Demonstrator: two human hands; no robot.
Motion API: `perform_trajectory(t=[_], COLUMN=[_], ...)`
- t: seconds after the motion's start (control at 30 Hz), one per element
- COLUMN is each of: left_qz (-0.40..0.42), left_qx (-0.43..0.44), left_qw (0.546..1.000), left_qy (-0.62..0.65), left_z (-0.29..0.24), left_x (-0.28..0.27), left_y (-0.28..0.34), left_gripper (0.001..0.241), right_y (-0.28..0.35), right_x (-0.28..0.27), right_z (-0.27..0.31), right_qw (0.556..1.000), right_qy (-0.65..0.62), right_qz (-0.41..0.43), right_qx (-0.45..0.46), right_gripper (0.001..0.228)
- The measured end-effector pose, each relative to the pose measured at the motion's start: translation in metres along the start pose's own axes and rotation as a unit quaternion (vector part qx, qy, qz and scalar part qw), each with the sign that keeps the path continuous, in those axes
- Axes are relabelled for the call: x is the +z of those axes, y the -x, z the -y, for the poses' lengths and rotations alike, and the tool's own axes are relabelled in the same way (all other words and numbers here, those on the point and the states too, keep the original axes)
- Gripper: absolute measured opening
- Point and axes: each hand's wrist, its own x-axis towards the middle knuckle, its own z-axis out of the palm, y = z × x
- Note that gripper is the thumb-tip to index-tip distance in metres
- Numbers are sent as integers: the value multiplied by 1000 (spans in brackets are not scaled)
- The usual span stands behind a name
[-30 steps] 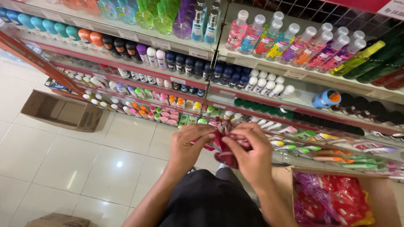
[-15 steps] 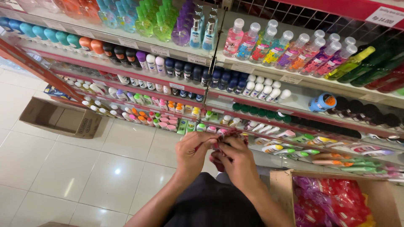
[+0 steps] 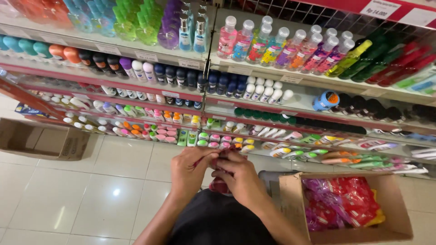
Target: Cleaning store items with a cloth and restocking them on the shelves.
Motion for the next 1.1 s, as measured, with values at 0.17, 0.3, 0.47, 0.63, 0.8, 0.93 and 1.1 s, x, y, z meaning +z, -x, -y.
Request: perform_trajectory(t=[0.17, 0.3, 0.47, 0.63, 0.8, 0.93, 1.1], left_qz=[-17, -10, 20, 11, -11, -8, -36], left_qx=[64, 39, 94, 18, -4, -43, -66], left_qw=[991, 993, 988, 998, 999, 999, 986], left_qy=[-118, -108, -118, -53, -31, 23, 150], left_z=[3, 3, -1, 8, -1, -2, 5], left_x=[-2, -2, 1, 23, 38, 62, 82], left_y=[13, 12, 15, 29, 26, 30, 20], left_gripper=[11, 11, 13, 14, 12, 11, 10], right_y=[15, 13, 28, 23, 26, 38, 54], right_x=[-1, -26, -44, -29, -21, -37, -79], right_z=[-46, -44, -70, -20, -13, -37, -98], right_qw=[984, 973, 904, 947, 972, 988, 989], right_qy=[88, 60, -281, -236, -74, 10, 79], right_qz=[152, 175, 9, 11, 26, -16, -55], right_qx=[40, 138, 322, 217, 221, 150, 111], right_gripper=[15, 19, 29, 47, 33, 26, 28])
